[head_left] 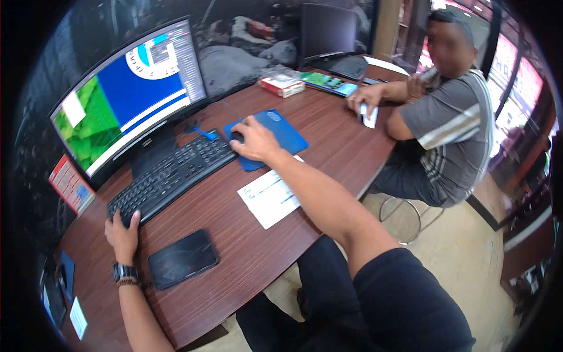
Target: The recorder uses a mouse and keyboard to manipulate graphic design software on a computer screen.
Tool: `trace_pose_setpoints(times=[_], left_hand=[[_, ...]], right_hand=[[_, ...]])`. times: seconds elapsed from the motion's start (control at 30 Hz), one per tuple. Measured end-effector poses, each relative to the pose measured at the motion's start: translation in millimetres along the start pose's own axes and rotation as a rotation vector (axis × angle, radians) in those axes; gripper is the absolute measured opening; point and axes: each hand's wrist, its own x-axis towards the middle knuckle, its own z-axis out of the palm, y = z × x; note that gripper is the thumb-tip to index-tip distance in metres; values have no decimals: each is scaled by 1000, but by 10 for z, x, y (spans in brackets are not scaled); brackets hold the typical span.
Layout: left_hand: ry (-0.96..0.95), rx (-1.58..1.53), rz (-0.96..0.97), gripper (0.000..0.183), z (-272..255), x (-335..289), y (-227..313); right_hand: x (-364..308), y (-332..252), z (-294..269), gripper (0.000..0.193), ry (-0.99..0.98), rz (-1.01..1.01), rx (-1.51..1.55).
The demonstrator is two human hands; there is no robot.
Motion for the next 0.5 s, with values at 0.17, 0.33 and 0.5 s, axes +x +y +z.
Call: trace_pose_setpoints(times=[0.17,0.33,0.5], left_hand=[[77,5,118,70,25,-19,402],[-82,-121,-70,83,-51,-71,424],[-60,-127,-86,84,-57,-101,291]], right_hand=[[-26,336,-157,37,113,-122,-34],[-28,264,-147,33,76,-165,53],[-3,120,-72,35,42,-116,24]])
